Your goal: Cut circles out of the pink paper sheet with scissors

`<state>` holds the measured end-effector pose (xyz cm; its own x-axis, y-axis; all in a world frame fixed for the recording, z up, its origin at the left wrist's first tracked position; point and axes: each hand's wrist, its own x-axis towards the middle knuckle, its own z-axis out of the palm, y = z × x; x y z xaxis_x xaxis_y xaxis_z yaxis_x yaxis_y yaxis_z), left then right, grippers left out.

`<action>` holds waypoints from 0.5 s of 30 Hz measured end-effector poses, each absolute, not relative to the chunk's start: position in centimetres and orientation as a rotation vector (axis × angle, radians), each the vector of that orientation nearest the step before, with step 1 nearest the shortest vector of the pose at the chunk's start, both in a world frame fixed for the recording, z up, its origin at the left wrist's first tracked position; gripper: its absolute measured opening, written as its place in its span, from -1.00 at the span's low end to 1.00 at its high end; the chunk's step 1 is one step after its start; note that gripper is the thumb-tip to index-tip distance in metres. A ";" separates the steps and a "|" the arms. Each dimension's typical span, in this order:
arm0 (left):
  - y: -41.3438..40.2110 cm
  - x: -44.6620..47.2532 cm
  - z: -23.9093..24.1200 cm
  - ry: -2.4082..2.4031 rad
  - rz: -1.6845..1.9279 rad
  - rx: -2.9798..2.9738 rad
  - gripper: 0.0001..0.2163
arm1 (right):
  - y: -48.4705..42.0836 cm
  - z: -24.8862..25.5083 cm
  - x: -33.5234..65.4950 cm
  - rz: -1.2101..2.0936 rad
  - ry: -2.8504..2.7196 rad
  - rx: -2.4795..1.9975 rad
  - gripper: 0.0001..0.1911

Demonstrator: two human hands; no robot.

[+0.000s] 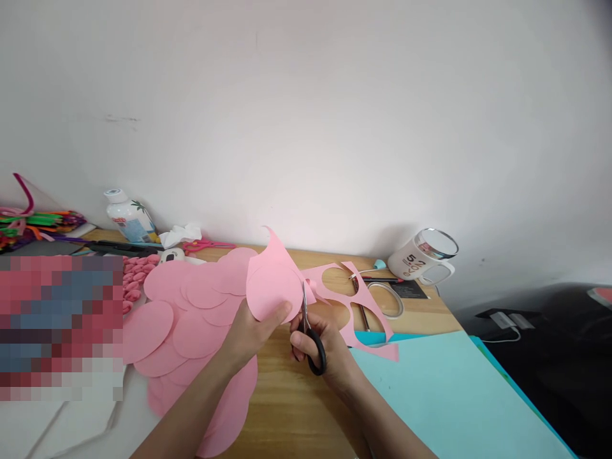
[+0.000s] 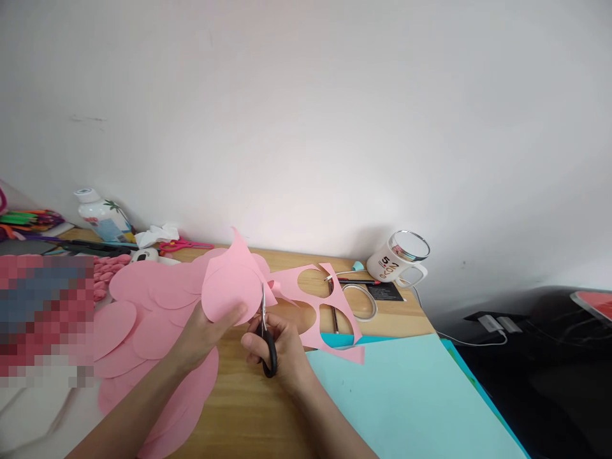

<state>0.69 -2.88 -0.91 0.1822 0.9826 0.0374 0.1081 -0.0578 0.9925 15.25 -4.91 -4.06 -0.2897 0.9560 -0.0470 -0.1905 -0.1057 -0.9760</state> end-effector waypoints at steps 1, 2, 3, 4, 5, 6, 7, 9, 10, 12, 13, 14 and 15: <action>-2.9 0.8 -0.8 1.120 1.047 1.413 -0.81 | -4.9 -4.1 15.3 1.561 -1.223 -0.967 -0.70; -3.0 0.8 -0.6 1.097 1.040 1.422 -0.82 | -4.9 -4.1 15.3 1.556 -1.235 -0.971 -0.70; -3.0 0.9 -0.5 1.065 1.033 1.431 -0.82 | -4.8 -4.1 15.3 1.546 -1.249 -0.974 -0.70; -3.0 0.9 -0.3 1.029 1.032 1.438 -0.81 | -4.8 -4.0 15.4 1.534 -1.263 -0.975 -0.70; -3.0 0.9 -0.2 0.996 1.037 1.441 -0.78 | -4.7 -4.0 15.4 1.523 -1.272 -0.977 -0.71; -3.0 0.9 -0.1 0.973 1.045 1.441 -0.75 | -4.7 -3.9 15.5 1.517 -1.277 -0.976 -0.71; -3.0 0.8 0.0 0.962 1.048 1.440 -0.73 | -4.7 -3.9 15.5 1.517 -1.276 -0.972 -0.71; -2.9 0.7 0.0 0.966 1.034 1.436 -0.72 | -4.6 -3.9 15.5 1.522 -1.264 -0.959 -0.71; -2.9 0.7 -0.1 0.973 1.025 1.434 -0.73 | -4.6 -3.9 15.5 1.528 -1.259 -0.949 -0.71; -2.9 0.6 0.0 0.970 1.009 1.437 -0.75 | -4.5 -4.1 15.5 1.553 -1.241 -0.919 -0.70; -2.9 0.6 0.0 0.965 1.009 1.441 -0.77 | -4.5 -4.3 15.5 1.569 -1.226 -0.904 -0.70; -2.9 0.6 0.1 0.959 1.010 1.444 -0.79 | -4.5 -4.4 15.4 1.585 -1.211 -0.890 -0.70; -2.9 0.6 0.1 0.953 1.012 1.447 -0.82 | -4.5 -4.5 15.4 1.596 -1.197 -0.883 -0.70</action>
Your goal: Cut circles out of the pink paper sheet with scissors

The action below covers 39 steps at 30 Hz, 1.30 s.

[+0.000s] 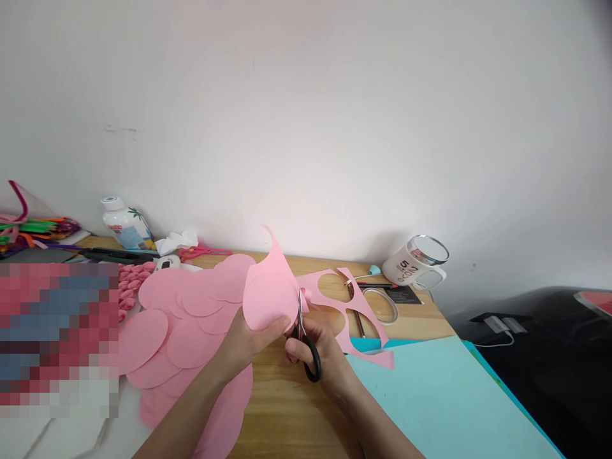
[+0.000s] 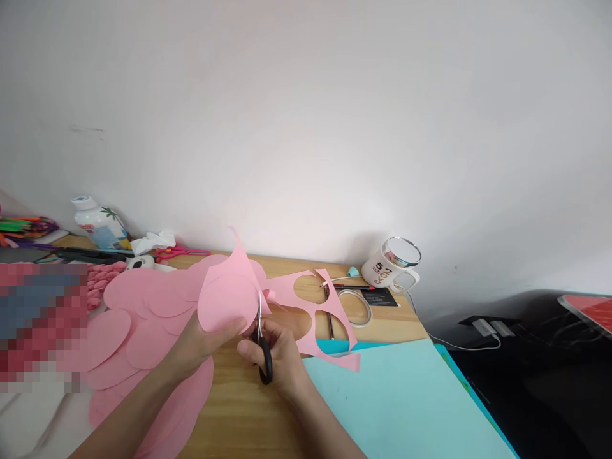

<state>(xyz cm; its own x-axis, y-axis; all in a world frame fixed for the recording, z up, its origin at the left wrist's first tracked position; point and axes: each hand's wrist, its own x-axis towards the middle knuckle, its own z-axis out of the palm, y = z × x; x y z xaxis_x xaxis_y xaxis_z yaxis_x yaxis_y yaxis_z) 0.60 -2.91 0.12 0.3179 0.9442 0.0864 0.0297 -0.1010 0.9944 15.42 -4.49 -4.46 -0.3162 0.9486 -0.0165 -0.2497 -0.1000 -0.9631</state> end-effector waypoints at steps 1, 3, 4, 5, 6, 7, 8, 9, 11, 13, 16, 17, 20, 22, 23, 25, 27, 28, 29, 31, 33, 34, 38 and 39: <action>-2.9 0.6 0.2 0.948 1.012 1.448 -0.85 | -4.5 -4.5 15.4 1.599 -1.189 -0.883 -0.70; -2.9 0.7 0.1 0.966 1.015 1.443 -0.87 | -4.5 -4.6 15.4 1.592 -1.185 -0.892 -0.70; -2.9 0.7 0.1 0.988 1.018 1.435 -0.87 | -4.5 -4.5 15.3 1.589 -1.186 -0.894 -0.70; -2.9 0.7 0.0 1.018 1.028 1.426 -0.86 | -4.5 -4.5 15.3 1.589 -1.188 -0.893 -0.69; -2.9 0.7 -0.1 1.052 1.042 1.418 -0.85 | -4.6 -4.5 15.3 1.588 -1.189 -0.891 -0.69; -2.8 0.7 -0.3 1.081 1.054 1.415 -0.83 | -4.6 -4.5 15.3 1.588 -1.189 -0.892 -0.68; -2.8 0.7 -0.4 1.102 1.060 1.420 -0.82 | -4.6 -4.5 15.3 1.586 -1.192 -0.896 -0.68; -2.8 0.6 -0.5 1.109 1.057 1.432 -0.81 | -4.6 -4.5 15.2 1.582 -1.197 -0.903 -0.68; -2.7 0.5 -0.5 1.096 1.035 1.463 -0.81 | -4.7 -4.5 15.2 1.564 -1.213 -0.910 -0.69; -2.7 0.5 -0.4 1.080 1.017 1.471 -0.81 | -4.8 -4.6 15.1 1.544 -1.231 -0.913 -0.69; -2.7 0.6 -0.3 1.105 1.018 1.443 -0.80 | -4.8 -4.7 14.9 1.538 -1.232 -0.911 -0.68; -2.7 0.6 -0.3 1.120 1.020 1.434 -0.80 | -4.9 -4.8 14.9 1.544 -1.223 -0.908 -0.67; -2.8 0.7 -0.5 1.127 1.033 1.429 -0.79 | -4.9 -4.8 14.8 1.566 -1.192 -0.899 -0.67; -2.9 0.7 -0.7 1.095 1.034 1.431 -0.80 | -4.9 -4.6 14.8 1.552 -1.199 -0.920 -0.67; -2.9 0.8 -0.7 1.078 1.034 1.428 -0.80 | -5.0 -4.4 14.8 1.531 -1.215 -0.932 -0.67; -2.9 0.8 -0.6 1.041 1.033 1.423 -0.77 | -5.0 -4.1 14.9 1.487 -1.254 -0.957 -0.65; -2.9 0.8 -0.4 1.005 1.034 1.416 -0.75 | -4.9 -3.8 15.0 1.470 -1.282 -0.967 -0.64; -2.9 0.7 -0.3 1.000 1.035 1.409 -0.74 | -5.0 -3.8 15.0 1.467 -1.290 -0.963 -0.64; -2.8 0.7 -0.3 1.002 1.031 1.401 -0.74 | -5.0 -3.7 15.0 1.465 -1.294 -0.956 -0.65; -2.8 0.6 -0.2 1.016 1.022 1.390 -0.73 | -5.0 -3.8 15.0 1.454 -1.301 -0.943 -0.66; -2.8 0.6 -0.2 1.004 1.022 1.398 -0.73 | -5.0 -3.8 15.0 1.449 -1.309 -0.939 -0.67; -2.9 0.6 -0.2 0.983 1.026 1.408 -0.74 | -5.0 -3.8 14.9 1.451 -1.309 -0.936 -0.67; -2.9 0.6 -0.2 0.913 1.041 1.427 -0.75 | -5.0 -3.7 14.9 1.487 -1.273 -0.900 -0.67; -2.9 0.6 -0.2 0.908 1.042 1.429 -0.75 | -5.0 -3.6 14.9 1.497 -1.264 -0.896 -0.67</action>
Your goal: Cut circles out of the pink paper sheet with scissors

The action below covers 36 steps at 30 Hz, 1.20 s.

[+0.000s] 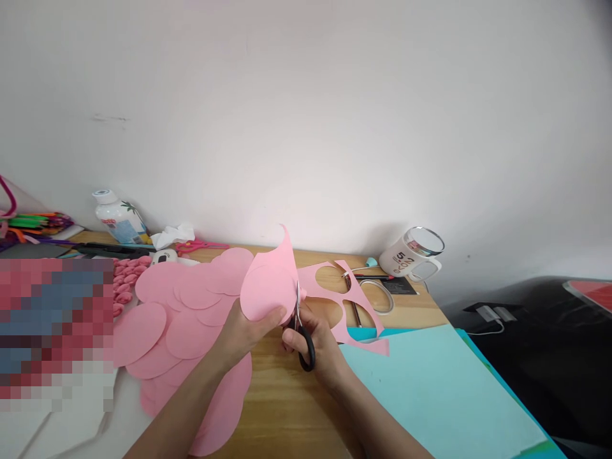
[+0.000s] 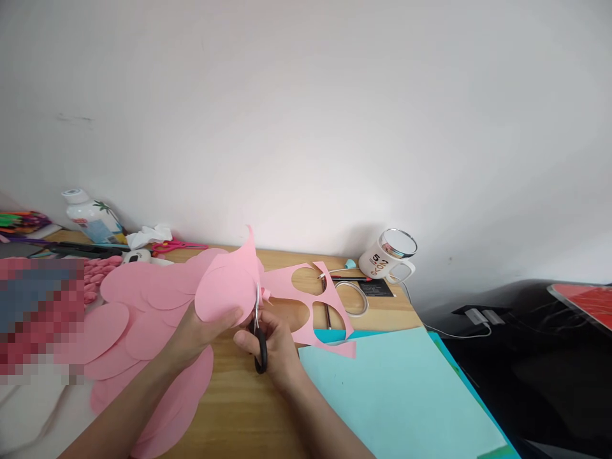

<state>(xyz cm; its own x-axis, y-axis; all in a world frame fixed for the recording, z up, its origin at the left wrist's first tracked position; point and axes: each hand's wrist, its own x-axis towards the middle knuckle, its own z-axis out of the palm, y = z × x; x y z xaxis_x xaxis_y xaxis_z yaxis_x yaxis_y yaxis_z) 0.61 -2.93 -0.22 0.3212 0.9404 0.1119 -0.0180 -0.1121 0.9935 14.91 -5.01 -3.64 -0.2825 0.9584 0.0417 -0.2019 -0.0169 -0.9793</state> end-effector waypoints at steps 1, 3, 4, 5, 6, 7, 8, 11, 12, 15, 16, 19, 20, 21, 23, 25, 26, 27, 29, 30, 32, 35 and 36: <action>-2.9 0.6 -0.2 0.907 1.042 1.433 -0.75 | -5.0 -3.6 14.9 1.503 -1.260 -0.896 -0.67; -3.0 0.7 -0.2 0.901 1.044 1.442 -0.74 | -5.1 -3.7 14.9 1.503 -1.259 -0.901 -0.68; -3.0 0.7 -0.2 0.902 1.049 1.443 -0.74 | -5.1 -3.7 14.9 1.504 -1.258 -0.903 -0.69; -3.0 0.7 -0.2 0.909 1.056 1.441 -0.73 | -5.1 -3.8 15.0 1.505 -1.253 -0.902 -0.69; -3.0 0.7 -0.2 0.918 1.060 1.440 -0.73 | -5.1 -3.8 15.0 1.507 -1.246 -0.899 -0.70; -3.0 0.7 -0.2 0.925 1.062 1.438 -0.73 | -5.1 -3.9 15.0 1.511 -1.237 -0.895 -0.70; -2.9 0.7 -0.2 0.931 1.063 1.435 -0.73 | -5.1 -4.0 15.0 1.516 -1.229 -0.892 -0.70; -2.8 0.6 -0.4 0.944 1.064 1.437 -0.77 | -5.1 -4.3 15.0 1.532 -1.209 -0.873 -0.71; -2.8 0.6 -0.5 0.946 1.065 1.438 -0.78 | -5.1 -4.3 15.0 1.538 -1.204 -0.868 -0.72; -2.8 0.5 -0.7 0.982 1.078 1.434 -0.80 | -5.1 -4.5 15.0 1.548 -1.187 -0.865 -0.73; -2.8 0.5 -0.7 1.004 1.081 1.430 -0.80 | -5.1 -4.6 14.9 1.550 -1.184 -0.862 -0.73; -2.8 0.6 -0.7 1.058 1.077 1.428 -0.80 | -5.1 -4.9 14.9 1.553 -1.190 -0.848 -0.73; -2.8 0.6 -0.7 1.050 1.072 1.430 -0.80 | -5.1 -5.0 14.8 1.554 -1.196 -0.845 -0.73; -2.9 0.6 -0.6 1.030 1.065 1.432 -0.80 | -5.1 -5.1 14.8 1.553 -1.202 -0.845 -0.73; -2.9 0.6 -0.4 0.976 1.053 1.435 -0.78 | -5.1 -5.1 14.9 1.553 -1.215 -0.843 -0.73; -2.9 0.6 -0.2 0.934 1.027 1.435 -0.77 | -5.1 -4.8 14.9 1.530 -1.236 -0.846 -0.74; -2.9 0.5 -0.2 0.925 1.011 1.438 -0.77 | -5.1 -4.5 15.0 1.509 -1.250 -0.854 -0.74; -2.9 0.5 -0.2 0.922 0.996 1.441 -0.77 | -5.1 -4.3 15.0 1.480 -1.264 -0.867 -0.74; -2.9 0.4 -0.2 0.919 0.979 1.450 -0.76 | -5.0 -3.9 15.1 1.430 -1.284 -0.886 -0.74; -2.9 0.4 -0.2 0.911 0.978 1.456 -0.75 | -5.0 -3.7 15.2 1.418 -1.293 -0.886 -0.74; -3.0 0.3 -0.2 0.895 0.981 1.461 -0.75 | -5.0 -3.6 15.3 1.420 -1.299 -0.876 -0.74; -2.9 0.3 -0.2 0.892 0.981 1.446 -0.77 | -5.0 -3.6 15.2 1.462 -1.286 -0.882 -0.74; -2.9 0.3 -0.2 0.892 0.983 1.442 -0.77 | -5.0 -3.7 15.2 1.471 -1.280 -0.888 -0.73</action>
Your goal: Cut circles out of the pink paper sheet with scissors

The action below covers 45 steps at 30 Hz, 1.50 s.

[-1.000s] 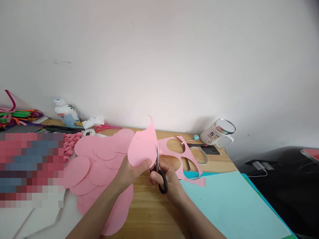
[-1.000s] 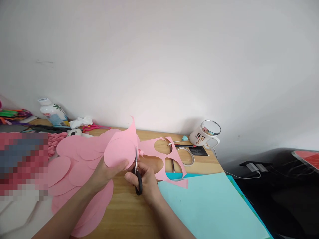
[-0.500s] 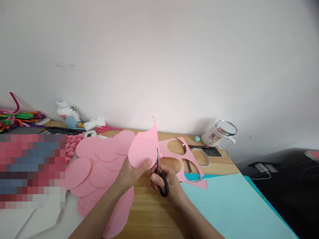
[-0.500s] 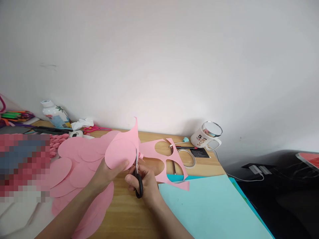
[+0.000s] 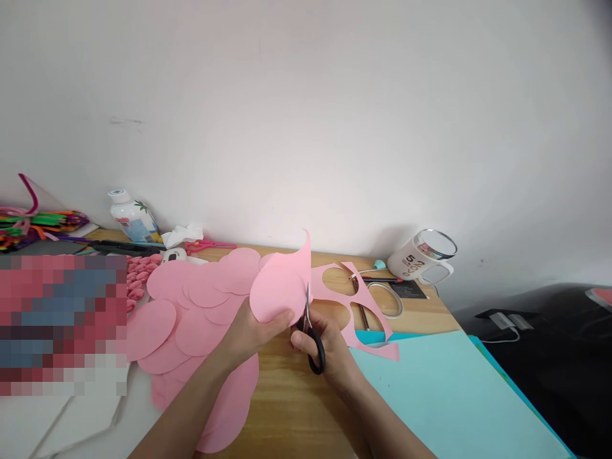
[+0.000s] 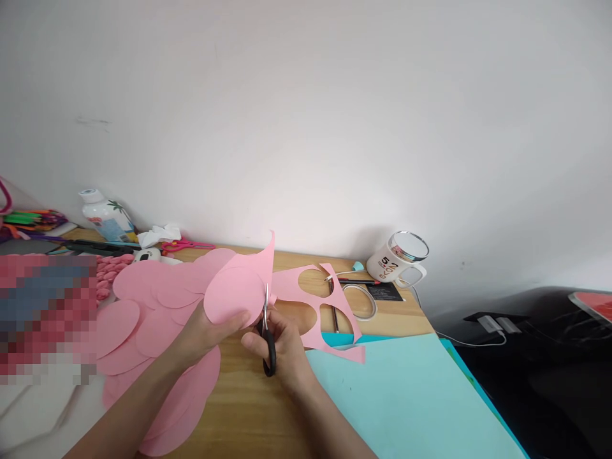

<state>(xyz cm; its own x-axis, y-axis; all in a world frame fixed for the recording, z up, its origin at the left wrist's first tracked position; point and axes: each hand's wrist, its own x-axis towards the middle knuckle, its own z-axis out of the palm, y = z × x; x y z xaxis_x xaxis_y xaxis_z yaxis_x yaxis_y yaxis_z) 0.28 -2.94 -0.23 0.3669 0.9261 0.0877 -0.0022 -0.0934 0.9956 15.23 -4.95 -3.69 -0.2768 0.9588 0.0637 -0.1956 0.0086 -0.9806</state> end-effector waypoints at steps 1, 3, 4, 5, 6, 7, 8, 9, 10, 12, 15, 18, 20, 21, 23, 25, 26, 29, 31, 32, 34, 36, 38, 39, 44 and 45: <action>-2.9 0.3 -0.2 0.891 0.986 1.439 -0.78 | -4.9 -3.7 15.2 1.474 -1.277 -0.892 -0.73; -2.9 0.3 -0.3 0.883 0.992 1.440 -0.78 | -4.9 -3.8 15.2 1.466 -1.276 -0.887 -0.72; -2.9 0.3 -0.3 0.882 0.994 1.442 -0.79 | -4.9 -3.8 15.2 1.464 -1.275 -0.883 -0.71; -2.9 0.3 -0.4 0.885 0.994 1.446 -0.80 | -5.0 -3.8 15.2 1.469 -1.270 -0.880 -0.71; -2.8 0.3 -0.5 0.891 0.994 1.449 -0.81 | -5.0 -3.7 15.2 1.478 -1.262 -0.882 -0.70; -2.8 0.3 -0.5 0.904 0.994 1.451 -0.80 | -5.0 -3.8 15.2 1.489 -1.254 -0.888 -0.70; -2.8 0.2 -0.6 0.921 0.997 1.451 -0.79 | -5.0 -3.8 15.2 1.500 -1.246 -0.898 -0.69; -2.8 0.2 -0.6 0.942 1.001 1.449 -0.77 | -5.0 -3.8 15.2 1.507 -1.240 -0.909 -0.69; -2.8 0.2 -0.7 0.962 1.005 1.445 -0.75 | -5.0 -3.8 15.2 1.510 -1.236 -0.918 -0.68; -2.8 0.2 -0.7 0.991 1.007 1.436 -0.72 | -5.0 -3.8 15.1 1.511 -1.232 -0.933 -0.68; -2.8 0.2 -0.7 1.015 1.003 1.428 -0.72 | -5.0 -3.7 15.1 1.511 -1.226 -0.950 -0.69; -2.7 0.2 -0.8 1.037 1.008 1.424 -0.71 | -5.1 -3.7 15.1 1.512 -1.215 -0.968 -0.71; -2.7 0.2 -0.9 1.038 1.006 1.433 -0.72 | -5.1 -3.8 15.1 1.513 -1.208 -0.974 -0.72; -2.7 0.1 -0.9 1.033 1.004 1.439 -0.73 | -5.1 -3.9 15.1 1.512 -1.209 -0.976 -0.72; -2.7 0.2 -0.9 1.017 0.998 1.452 -0.76 | -5.1 -4.0 15.1 1.502 -1.221 -0.980 -0.73; -2.8 0.2 -0.7 1.000 1.000 1.458 -0.78 | -5.0 -4.0 15.1 1.491 -1.233 -0.987 -0.72; -2.8 0.2 -0.7 0.994 1.001 1.458 -0.78 | -5.0 -4.0 15.1 1.490 -1.236 -0.989 -0.71; -2.8 0.3 -0.5 0.999 0.996 1.458 -0.80 | -5.0 -3.9 15.1 1.496 -1.237 -0.984 -0.70; -2.8 0.3 -0.5 1.010 0.993 1.465 -0.83 | -5.0 -3.9 15.1 1.495 -1.239 -0.972 -0.69; -2.8 0.2 -0.5 1.015 0.995 1.471 -0.83 | -5.0 -3.8 15.1 1.493 -1.240 -0.967 -0.68; -2.7 0.2 -0.7 1.034 0.995 1.477 -0.83 | -5.0 -3.8 15.1 1.485 -1.245 -0.956 -0.67; -2.6 0.1 -0.9 1.084 0.994 1.467 -0.79 | -5.0 -3.7 15.0 1.475 -1.251 -0.956 -0.67; -2.6 0.1 -1.1 1.124 0.996 1.453 -0.77 | -4.9 -3.6 15.0 1.466 -1.256 -0.959 -0.66; -2.5 0.1 -1.1 1.132 1.000 1.450 -0.77 | -4.9 -3.6 15.0 1.460 -1.260 -0.960 -0.66; -2.5 0.2 -1.1 1.105 1.017 1.426 -0.74 | -4.9 -3.8 14.9 1.452 -1.268 -0.981 -0.62; -2.5 0.3 -1.0 1.097 1.027 1.421 -0.73 | -4.9 -3.9 14.9 1.461 -1.268 -0.989 -0.62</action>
